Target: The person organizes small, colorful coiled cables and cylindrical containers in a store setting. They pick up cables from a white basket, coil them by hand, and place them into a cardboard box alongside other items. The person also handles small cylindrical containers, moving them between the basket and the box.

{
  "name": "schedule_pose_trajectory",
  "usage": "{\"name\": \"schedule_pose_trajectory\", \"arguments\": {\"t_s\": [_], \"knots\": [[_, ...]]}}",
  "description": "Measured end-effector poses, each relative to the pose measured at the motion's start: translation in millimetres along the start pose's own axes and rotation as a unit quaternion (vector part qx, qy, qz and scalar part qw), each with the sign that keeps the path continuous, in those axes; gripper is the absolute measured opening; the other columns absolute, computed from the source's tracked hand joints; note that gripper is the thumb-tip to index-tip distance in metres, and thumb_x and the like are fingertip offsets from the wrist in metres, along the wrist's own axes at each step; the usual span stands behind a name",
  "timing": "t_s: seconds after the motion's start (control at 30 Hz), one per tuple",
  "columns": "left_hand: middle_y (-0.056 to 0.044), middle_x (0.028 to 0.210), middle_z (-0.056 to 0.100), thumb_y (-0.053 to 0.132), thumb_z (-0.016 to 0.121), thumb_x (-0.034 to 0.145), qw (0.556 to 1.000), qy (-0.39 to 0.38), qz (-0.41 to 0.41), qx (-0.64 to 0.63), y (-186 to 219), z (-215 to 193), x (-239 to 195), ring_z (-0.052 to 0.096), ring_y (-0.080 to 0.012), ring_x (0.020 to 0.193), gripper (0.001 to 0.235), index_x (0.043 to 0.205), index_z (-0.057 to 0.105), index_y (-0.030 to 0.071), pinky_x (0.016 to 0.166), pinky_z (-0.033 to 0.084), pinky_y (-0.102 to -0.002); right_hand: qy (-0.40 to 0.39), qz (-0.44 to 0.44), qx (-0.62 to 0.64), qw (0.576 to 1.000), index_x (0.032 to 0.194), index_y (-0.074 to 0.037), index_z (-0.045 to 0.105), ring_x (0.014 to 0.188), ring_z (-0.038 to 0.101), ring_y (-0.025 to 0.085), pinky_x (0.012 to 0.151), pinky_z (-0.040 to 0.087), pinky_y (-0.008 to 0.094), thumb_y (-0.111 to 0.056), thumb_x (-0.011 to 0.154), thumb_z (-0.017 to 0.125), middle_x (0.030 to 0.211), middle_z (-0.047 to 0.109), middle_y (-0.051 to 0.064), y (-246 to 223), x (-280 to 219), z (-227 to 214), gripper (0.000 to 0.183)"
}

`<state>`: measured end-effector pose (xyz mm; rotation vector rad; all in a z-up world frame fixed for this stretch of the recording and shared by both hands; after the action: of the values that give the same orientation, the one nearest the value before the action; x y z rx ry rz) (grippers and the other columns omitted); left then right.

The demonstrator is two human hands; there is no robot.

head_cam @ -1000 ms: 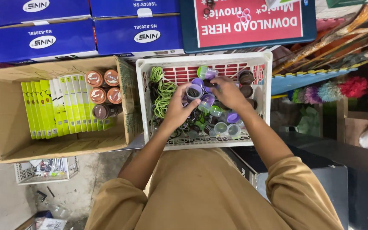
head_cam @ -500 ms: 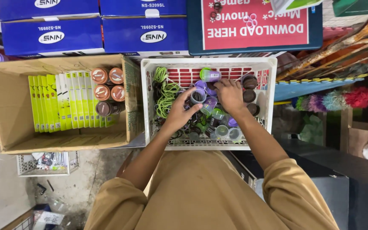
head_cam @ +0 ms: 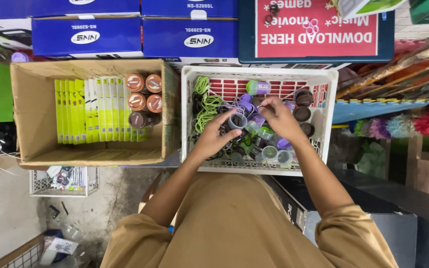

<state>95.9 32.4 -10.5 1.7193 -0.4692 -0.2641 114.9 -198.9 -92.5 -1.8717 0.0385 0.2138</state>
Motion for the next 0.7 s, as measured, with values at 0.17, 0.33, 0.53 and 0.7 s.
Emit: {"name": "schedule_pose_trajectory", "arguments": {"t_s": [0.17, 0.33, 0.53, 0.7], "knots": [[-0.010, 0.126, 0.070, 0.026, 0.081, 0.088, 0.996, -0.031, -0.081, -0.031, -1, -4, -8, 0.066, -0.0184, 0.115, 0.074, 0.152, 0.047, 0.008, 0.097, 0.051, -0.033, -0.061, 0.026, 0.119, 0.991, 0.118, -0.005, 0.056, 0.101, 0.062, 0.011, 0.091, 0.050, 0.027, -0.007, 0.102, 0.061, 0.108, 0.065, 0.002, -31, -22, 31, 0.017], [-0.009, 0.118, 0.071, 0.025, 0.081, 0.091, 0.998, -0.034, -0.036, -0.025, 11, -30, -20, 0.067, -0.0170, 0.108, 0.080, 0.157, 0.038, 0.009, 0.096, 0.052, -0.033, -0.087, -0.022, 0.155, 0.984, 0.129, -0.005, 0.057, 0.112, 0.060, 0.010, 0.097, 0.049, 0.027, -0.008, 0.104, 0.059, 0.121, 0.066, 0.003, -93, -38, 62, 0.025], [-0.004, 0.110, 0.066, 0.026, 0.076, 0.092, 0.990, -0.025, -0.104, -0.090, 42, -75, -33, 0.063, -0.0093, 0.091, 0.074, 0.156, 0.042, 0.012, 0.075, 0.054, -0.026, -0.087, -0.191, -0.024, 0.977, 0.141, -0.008, 0.062, 0.126, 0.065, 0.024, 0.109, 0.049, 0.035, -0.011, 0.103, 0.064, 0.137, 0.067, 0.013, -190, -53, 92, 0.038], [-0.003, 0.106, 0.063, 0.024, 0.074, 0.098, 0.984, -0.021, -0.083, -0.159, 46, -105, -51, 0.061, -0.0083, 0.092, 0.066, 0.156, 0.045, 0.010, 0.079, 0.052, -0.025, -0.099, -0.241, -0.140, 0.955, 0.151, -0.003, 0.041, 0.141, 0.042, 0.042, 0.114, 0.035, 0.050, -0.034, 0.069, 0.093, 0.150, 0.043, 0.024, -239, -64, 137, 0.102]]}}
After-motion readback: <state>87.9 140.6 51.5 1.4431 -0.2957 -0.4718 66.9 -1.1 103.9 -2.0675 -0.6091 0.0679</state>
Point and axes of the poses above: each hand's wrist, its own x-axis towards the middle knuckle, its own z-axis out of the palm, y = z × x, the point moved 8 cm from there along x, towards the middle knuckle
